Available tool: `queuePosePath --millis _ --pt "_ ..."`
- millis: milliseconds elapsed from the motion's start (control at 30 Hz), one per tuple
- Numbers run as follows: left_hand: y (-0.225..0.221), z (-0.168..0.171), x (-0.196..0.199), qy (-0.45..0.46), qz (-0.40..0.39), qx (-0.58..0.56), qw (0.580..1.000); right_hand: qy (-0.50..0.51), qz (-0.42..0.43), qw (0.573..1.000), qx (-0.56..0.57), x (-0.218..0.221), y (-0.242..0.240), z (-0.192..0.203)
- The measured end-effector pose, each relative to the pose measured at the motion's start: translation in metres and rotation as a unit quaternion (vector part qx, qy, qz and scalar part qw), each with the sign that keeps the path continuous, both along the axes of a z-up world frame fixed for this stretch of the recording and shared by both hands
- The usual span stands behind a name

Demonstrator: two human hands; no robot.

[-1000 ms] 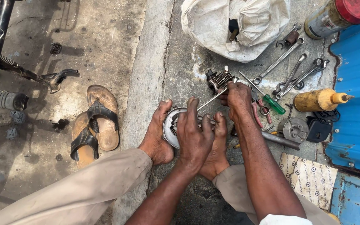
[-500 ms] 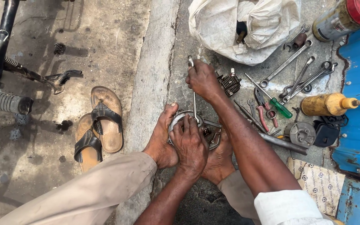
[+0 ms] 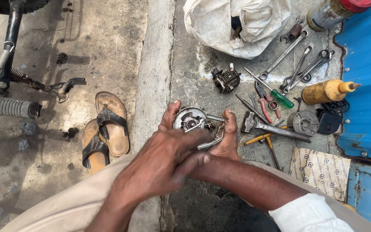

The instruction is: Disassembling and inspecting motorcycle engine components using manual tools.

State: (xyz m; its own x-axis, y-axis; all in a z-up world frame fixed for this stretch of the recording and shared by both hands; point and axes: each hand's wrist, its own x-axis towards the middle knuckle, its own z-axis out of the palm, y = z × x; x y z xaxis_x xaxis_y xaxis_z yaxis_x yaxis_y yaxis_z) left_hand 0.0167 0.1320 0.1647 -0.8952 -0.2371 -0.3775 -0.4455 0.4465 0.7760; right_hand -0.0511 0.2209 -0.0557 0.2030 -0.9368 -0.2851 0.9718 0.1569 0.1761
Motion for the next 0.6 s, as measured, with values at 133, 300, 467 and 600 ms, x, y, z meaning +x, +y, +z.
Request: queuePosePath --millis 133,300,467,600 --pt "-0.015 -0.105 -0.077 0.073 -0.126 -0.229 0.963 -0.765 -0.126 0.581 0.246 -0.014 0.036 0.066" --pt "-0.033 -0.131 -0.093 -0.132 -0.306 -0.228 0.915 -0.912 -0.306 -0.005 0.274 -0.008 0.077 0.058" --pt "-0.037 -0.162 -0.088 -0.022 -0.274 -0.227 0.934 -0.955 -0.238 -0.061 0.164 -0.054 0.156 0.024" --pt "-0.029 -0.185 -0.078 0.058 -0.192 -0.224 0.954 -0.978 -0.106 -0.179 0.003 -0.099 0.183 0.032"
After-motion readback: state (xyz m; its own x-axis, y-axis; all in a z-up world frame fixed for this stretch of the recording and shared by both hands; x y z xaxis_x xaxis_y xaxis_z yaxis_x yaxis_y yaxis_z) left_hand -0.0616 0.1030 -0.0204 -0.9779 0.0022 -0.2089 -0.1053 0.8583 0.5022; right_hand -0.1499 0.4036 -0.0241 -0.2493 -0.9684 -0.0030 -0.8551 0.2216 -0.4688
